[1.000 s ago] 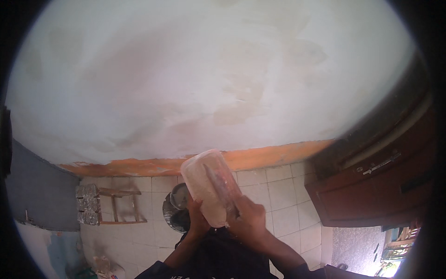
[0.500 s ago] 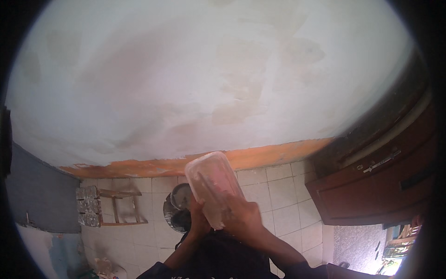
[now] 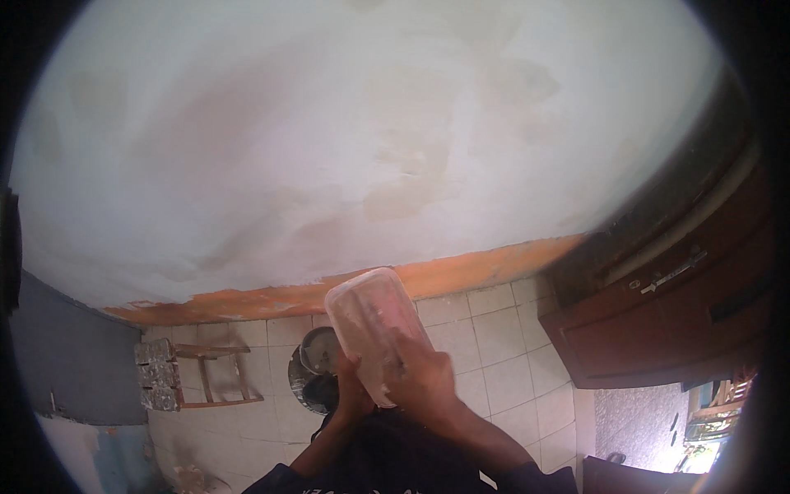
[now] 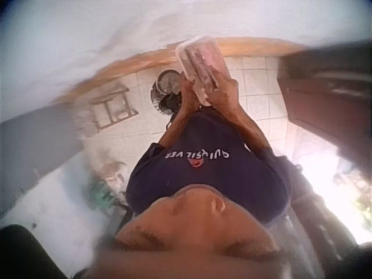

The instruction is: The person applies plaster to the wall using a scraper, repeatedly picking up plaster from a container and smoothing it over the surface.

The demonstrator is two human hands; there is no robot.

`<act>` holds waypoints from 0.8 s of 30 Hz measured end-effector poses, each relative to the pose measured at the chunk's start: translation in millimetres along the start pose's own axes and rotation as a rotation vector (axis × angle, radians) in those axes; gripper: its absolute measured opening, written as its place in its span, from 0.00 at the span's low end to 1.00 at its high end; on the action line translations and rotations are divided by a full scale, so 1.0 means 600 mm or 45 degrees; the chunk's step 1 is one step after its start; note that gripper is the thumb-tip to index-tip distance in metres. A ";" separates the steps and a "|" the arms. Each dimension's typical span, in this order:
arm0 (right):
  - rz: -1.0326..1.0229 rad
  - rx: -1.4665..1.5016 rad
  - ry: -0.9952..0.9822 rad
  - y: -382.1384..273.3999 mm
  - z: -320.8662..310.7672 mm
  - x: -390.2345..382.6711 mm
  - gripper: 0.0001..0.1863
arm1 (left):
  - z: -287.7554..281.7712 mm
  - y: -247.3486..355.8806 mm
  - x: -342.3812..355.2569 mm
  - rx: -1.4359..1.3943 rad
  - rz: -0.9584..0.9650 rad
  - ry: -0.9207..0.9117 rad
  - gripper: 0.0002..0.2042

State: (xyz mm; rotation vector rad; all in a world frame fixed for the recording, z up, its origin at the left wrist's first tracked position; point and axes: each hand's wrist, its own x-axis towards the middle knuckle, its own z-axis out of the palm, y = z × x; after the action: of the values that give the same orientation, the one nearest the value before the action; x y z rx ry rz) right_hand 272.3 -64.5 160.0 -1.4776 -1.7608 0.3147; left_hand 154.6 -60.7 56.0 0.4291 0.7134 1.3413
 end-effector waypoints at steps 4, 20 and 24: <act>0.045 -0.232 -0.036 0.018 -0.018 0.003 0.15 | 0.000 0.008 -0.003 0.052 -0.053 0.102 0.27; 0.205 0.182 0.241 -0.002 -0.021 -0.001 0.14 | -0.022 -0.005 0.002 -0.050 -0.159 -0.052 0.30; 0.020 0.096 0.010 0.006 -0.007 -0.016 0.11 | -0.039 -0.019 0.006 -0.076 -0.177 -0.092 0.32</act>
State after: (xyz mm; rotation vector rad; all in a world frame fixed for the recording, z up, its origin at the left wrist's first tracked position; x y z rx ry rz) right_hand 277.5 -73.6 156.6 -1.4379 -1.7131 0.3787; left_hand 147.3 -62.4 31.0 0.3714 0.6305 1.2072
